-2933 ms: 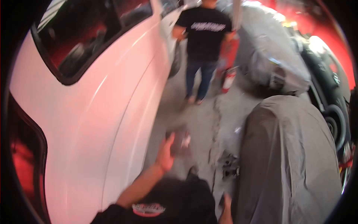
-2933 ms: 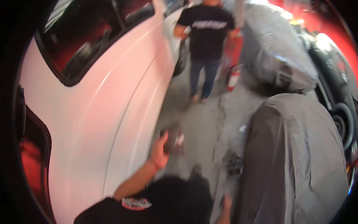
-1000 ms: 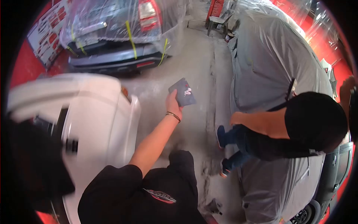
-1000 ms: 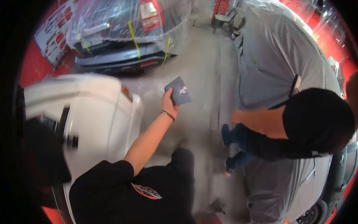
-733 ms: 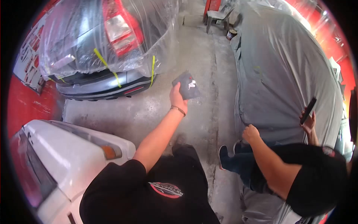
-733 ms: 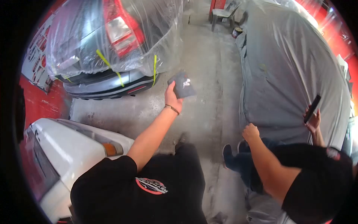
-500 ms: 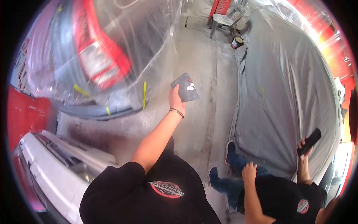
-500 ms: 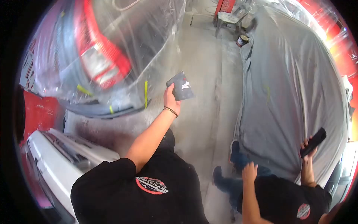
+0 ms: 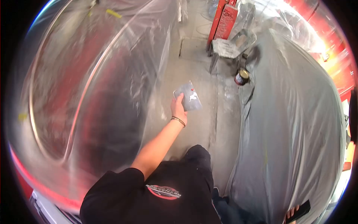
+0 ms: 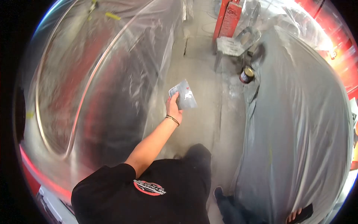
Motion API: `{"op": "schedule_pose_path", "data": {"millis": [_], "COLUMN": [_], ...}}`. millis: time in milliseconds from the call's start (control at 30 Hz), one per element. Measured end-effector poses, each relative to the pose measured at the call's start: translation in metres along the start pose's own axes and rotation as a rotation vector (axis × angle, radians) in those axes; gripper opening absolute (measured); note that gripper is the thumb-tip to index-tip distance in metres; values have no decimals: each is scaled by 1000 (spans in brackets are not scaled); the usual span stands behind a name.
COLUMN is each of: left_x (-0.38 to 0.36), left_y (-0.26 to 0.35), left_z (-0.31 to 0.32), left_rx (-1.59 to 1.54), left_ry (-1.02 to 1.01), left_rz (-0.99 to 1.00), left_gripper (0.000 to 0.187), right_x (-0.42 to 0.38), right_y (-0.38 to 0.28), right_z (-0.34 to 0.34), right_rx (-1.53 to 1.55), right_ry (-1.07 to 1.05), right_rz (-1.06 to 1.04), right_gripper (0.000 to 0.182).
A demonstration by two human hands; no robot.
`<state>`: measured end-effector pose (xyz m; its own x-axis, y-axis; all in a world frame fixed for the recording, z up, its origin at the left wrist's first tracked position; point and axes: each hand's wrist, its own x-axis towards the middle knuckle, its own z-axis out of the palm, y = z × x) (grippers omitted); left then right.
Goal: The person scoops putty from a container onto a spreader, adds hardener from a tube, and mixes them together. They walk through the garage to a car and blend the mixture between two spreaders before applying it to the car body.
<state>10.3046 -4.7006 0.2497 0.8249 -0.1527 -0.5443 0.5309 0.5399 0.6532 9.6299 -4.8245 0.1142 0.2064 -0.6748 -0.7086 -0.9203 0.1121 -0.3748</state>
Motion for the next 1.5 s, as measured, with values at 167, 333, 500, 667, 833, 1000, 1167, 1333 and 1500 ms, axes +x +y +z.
{"op": "schedule_pose_path", "data": {"millis": [167,333,500,667,833,1000,1167,1333,1500], "left_x": [211,394,521,644,792,950,1114,1276,1408], "left_y": [32,107,218,326,410,458,522,567,643], "left_z": [170,335,476,565,688,821,949,1053,1138], "left_rx": [3,-60,-144,-101,-61,-3,253,476,252], "left_ry": [5,-49,-340,-746,-876,-1010,-1215,-1040,-877], "left_rz": [-1,35,14,42,-28,-25,81,494,603], "left_gripper": [46,36,33,45,35,36,49,61,77], "right_x": [165,384,499,517,561,611,708,822,991], "right_y": [-285,-628,-1114,-1480,-1745,-1944,-2069,-2269,-2504], "right_z": [78,-1,-104,-86,-37,-5,18,3,-33], "right_rx": [1391,1304,1066,870,825,586,566,660,650], "right_ry": [-104,-274,-305,-507,-460,-410,-841,-1084,-65], "right_rz": [99,-159,-496,-951,-964,-865,-1567,-1385,-1709], "right_gripper": [43,50,51,45,47,52,48,46,43]}}
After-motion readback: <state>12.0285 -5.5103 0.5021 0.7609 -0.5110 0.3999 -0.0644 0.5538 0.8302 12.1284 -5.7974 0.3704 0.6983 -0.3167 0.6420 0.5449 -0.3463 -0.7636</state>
